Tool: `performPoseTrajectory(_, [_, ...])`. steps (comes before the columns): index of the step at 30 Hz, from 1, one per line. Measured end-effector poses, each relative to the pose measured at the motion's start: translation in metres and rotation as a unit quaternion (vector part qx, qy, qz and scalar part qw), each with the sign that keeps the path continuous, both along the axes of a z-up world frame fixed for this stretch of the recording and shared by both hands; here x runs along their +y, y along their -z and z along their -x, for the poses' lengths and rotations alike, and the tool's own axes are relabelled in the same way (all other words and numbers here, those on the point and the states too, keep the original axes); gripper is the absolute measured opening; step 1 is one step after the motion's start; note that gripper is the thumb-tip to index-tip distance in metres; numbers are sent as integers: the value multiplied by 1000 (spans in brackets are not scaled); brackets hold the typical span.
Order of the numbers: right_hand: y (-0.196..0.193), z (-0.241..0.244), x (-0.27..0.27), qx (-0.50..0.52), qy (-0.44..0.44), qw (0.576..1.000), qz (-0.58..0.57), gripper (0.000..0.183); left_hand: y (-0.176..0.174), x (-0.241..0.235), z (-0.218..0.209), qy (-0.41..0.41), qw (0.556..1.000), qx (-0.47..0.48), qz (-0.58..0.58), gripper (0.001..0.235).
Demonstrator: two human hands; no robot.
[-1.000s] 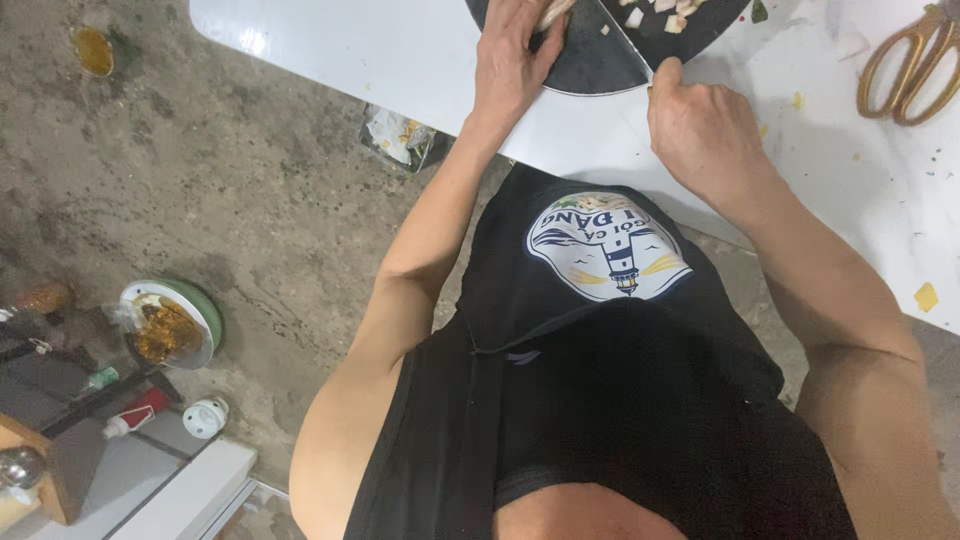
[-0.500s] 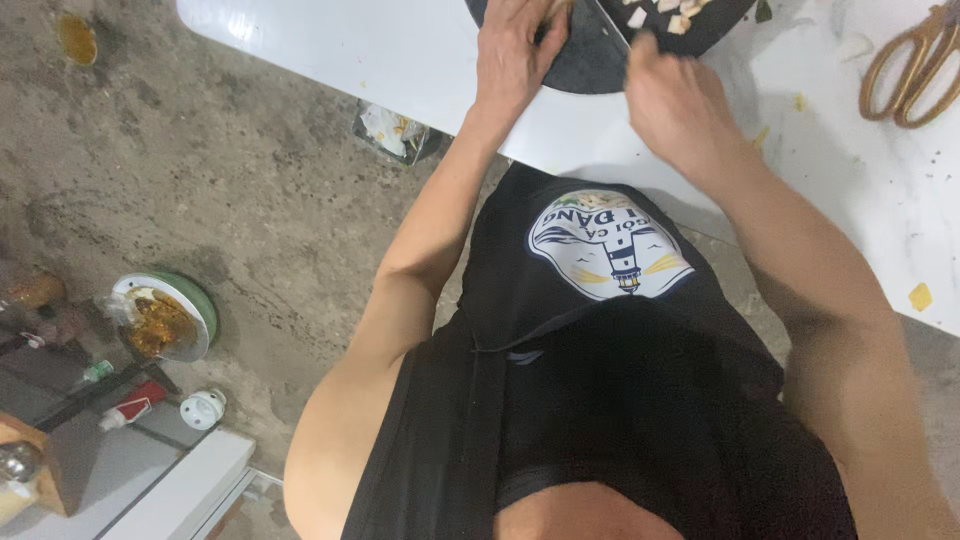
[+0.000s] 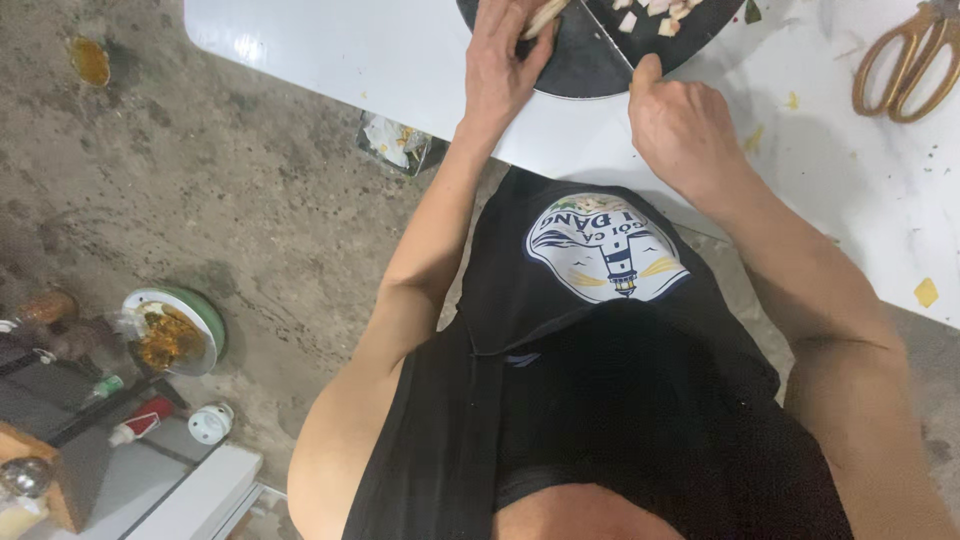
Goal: The person chops ginger root on a dark round cutting board using a cleaver.
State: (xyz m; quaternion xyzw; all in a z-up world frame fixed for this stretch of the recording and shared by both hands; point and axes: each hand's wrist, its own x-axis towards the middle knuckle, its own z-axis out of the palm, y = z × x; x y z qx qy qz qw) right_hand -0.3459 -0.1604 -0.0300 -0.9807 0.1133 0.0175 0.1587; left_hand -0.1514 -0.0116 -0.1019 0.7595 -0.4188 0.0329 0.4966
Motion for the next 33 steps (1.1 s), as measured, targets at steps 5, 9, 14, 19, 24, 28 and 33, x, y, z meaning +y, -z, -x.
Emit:
performPoseTrajectory(5, [-4, 1, 1, 8, -39, 997, 65, 16, -8, 2, -5, 12, 999, -14, 28, 30])
performPoseTrajectory(9, [-3, 1, 0, 14, -40, 998, 36, 16, -7, -1, -7, 14, 999, -33, 30, 31])
performPoseTrajectory(14, [21, -28, -7, 1, -30, 1000, -8, 8, 11, 1, -11, 31, 999, 16, -18, 27])
performPoseTrajectory(19, [37, -59, -7, -4, -26, 1000, 1, 15, 11, -1, -12, 10, 998, -56, -13, 32])
performPoseTrajectory(24, [15, -30, 0, 6, -9, 1000, 4, 11, 5, 8, -5, -23, 997, -76, 21, 40])
performPoseTrajectory(28, [-4, -14, 5, 16, -18, 999, 22, 9, 0, 11, -7, -13, 1000, -17, 1, 34])
performPoseTrajectory(33, [-5, -10, 5, 22, -41, 998, 36, 10, 0, 11, -8, -8, 1000, -22, 16, 30])
